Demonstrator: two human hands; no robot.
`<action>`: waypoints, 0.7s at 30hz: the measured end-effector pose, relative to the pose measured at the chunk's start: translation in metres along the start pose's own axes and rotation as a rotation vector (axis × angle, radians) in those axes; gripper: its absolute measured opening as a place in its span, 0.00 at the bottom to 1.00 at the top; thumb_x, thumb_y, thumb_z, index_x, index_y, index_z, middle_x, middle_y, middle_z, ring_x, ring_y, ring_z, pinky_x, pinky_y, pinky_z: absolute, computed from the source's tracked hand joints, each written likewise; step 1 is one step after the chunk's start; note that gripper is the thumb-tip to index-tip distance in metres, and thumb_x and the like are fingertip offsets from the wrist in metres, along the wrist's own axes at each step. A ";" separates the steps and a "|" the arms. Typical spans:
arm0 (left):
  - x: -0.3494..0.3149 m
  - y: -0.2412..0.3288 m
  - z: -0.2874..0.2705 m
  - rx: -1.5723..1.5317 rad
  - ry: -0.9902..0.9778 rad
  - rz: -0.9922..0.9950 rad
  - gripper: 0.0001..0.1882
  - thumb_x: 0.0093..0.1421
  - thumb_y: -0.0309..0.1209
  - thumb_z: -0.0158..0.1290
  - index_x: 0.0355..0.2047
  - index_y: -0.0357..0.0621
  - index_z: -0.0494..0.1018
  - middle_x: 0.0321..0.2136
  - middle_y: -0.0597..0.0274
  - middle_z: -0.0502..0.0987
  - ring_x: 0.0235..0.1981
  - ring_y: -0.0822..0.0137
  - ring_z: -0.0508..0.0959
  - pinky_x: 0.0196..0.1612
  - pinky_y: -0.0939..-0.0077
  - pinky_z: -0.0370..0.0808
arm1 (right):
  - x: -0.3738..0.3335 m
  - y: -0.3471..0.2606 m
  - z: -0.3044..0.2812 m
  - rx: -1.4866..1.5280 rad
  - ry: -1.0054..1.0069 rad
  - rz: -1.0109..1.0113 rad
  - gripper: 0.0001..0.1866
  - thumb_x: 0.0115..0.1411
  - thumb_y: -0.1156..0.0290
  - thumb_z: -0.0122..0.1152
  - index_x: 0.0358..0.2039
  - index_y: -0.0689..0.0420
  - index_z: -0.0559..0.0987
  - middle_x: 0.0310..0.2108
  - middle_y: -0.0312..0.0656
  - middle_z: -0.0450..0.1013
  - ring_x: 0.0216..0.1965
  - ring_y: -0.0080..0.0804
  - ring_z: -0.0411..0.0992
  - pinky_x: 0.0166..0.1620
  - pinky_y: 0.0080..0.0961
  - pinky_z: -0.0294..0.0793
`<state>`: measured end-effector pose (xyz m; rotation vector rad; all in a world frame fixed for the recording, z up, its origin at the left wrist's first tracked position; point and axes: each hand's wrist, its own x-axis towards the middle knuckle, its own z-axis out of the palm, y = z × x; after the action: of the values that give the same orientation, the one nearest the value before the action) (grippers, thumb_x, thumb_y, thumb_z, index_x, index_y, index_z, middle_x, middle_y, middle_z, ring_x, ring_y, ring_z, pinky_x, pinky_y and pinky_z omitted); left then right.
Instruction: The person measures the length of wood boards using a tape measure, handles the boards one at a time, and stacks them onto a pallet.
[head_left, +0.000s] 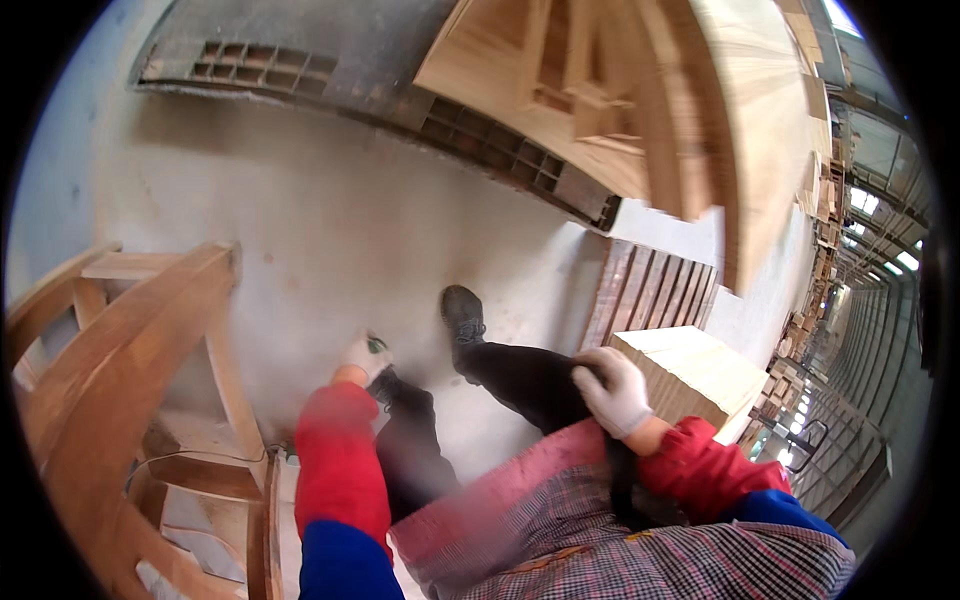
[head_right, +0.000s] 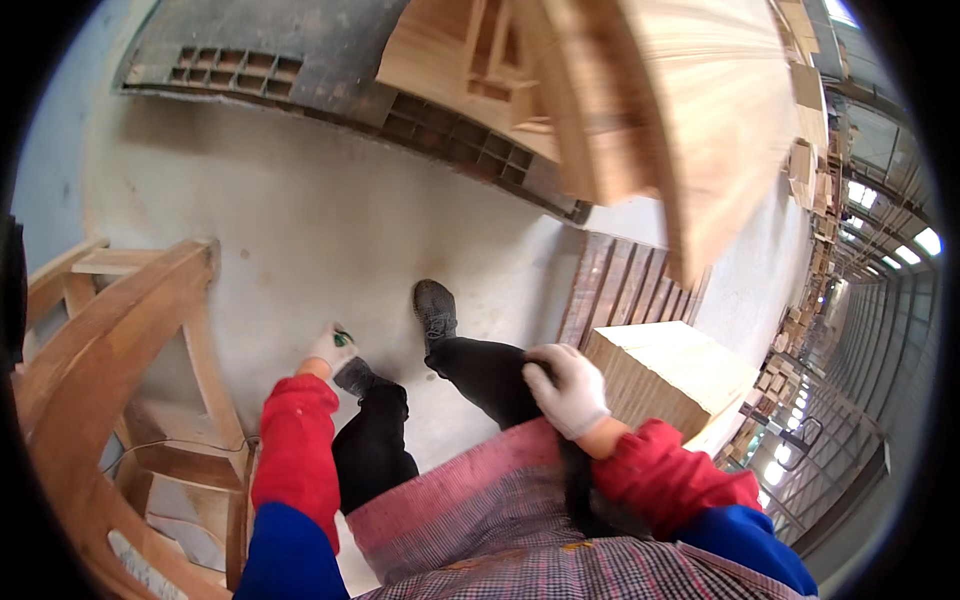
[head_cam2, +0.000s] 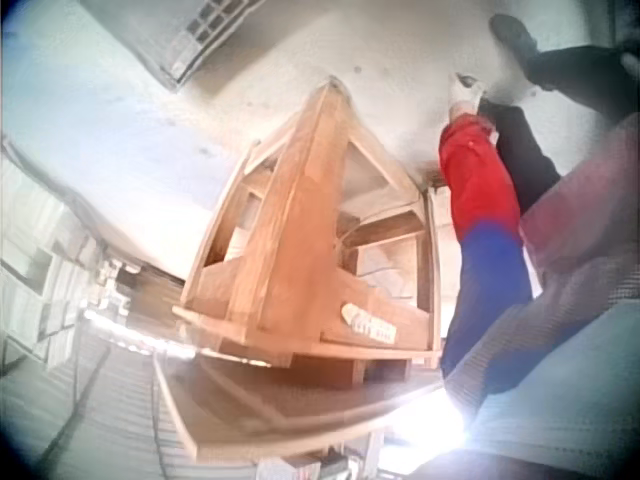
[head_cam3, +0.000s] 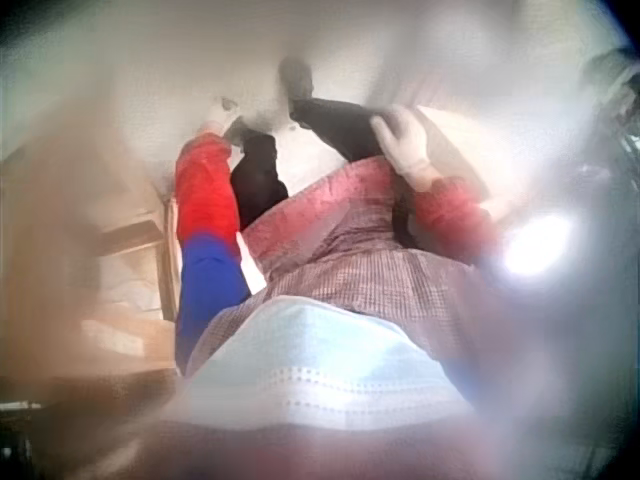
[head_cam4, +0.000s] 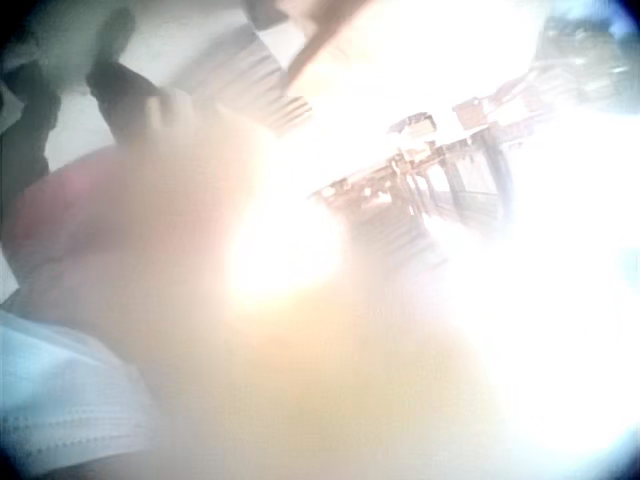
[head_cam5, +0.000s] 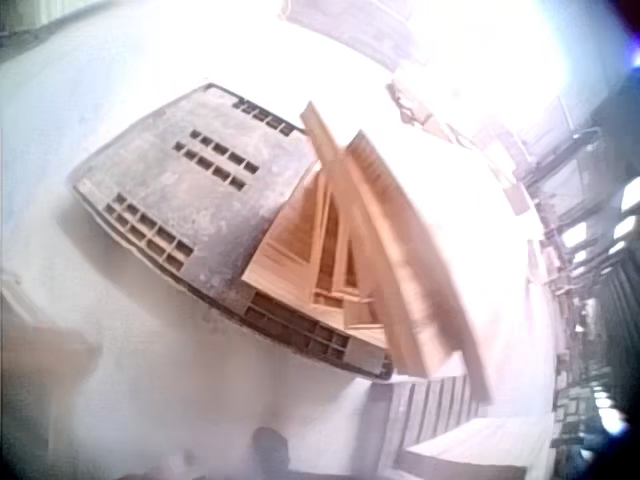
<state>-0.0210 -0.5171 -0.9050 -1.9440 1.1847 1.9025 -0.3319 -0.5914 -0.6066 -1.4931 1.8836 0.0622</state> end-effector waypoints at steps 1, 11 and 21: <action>-0.014 -0.006 0.013 -0.136 0.012 0.092 0.27 0.47 0.37 0.59 0.47 0.46 0.65 0.35 0.49 0.76 0.38 0.55 0.77 0.44 0.64 0.72 | -0.004 -0.002 0.002 0.024 -0.012 -0.012 0.09 0.54 0.69 0.56 0.34 0.58 0.78 0.31 0.49 0.74 0.35 0.46 0.73 0.39 0.33 0.72; -0.268 0.067 -0.019 -1.038 -0.206 -0.013 0.25 0.55 0.28 0.47 0.54 0.48 0.58 0.34 0.53 0.68 0.32 0.54 0.76 0.37 0.52 0.77 | 0.015 0.015 -0.072 1.440 0.167 0.500 0.22 0.62 0.57 0.53 0.52 0.54 0.68 0.34 0.37 0.70 0.26 0.24 0.67 0.28 0.24 0.71; -0.437 0.036 -0.042 -1.125 0.130 -0.086 0.25 0.51 0.27 0.47 0.51 0.50 0.59 0.39 0.52 0.67 0.33 0.50 0.75 0.34 0.50 0.77 | 0.082 -0.052 -0.095 0.784 0.560 0.049 0.45 0.46 0.73 0.70 0.60 0.57 0.51 0.42 0.46 0.70 0.34 0.30 0.71 0.31 0.25 0.74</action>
<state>0.0458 -0.3891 -0.4892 -2.5046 -0.1004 2.7138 -0.3403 -0.7192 -0.5617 -0.9540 1.9967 -1.0449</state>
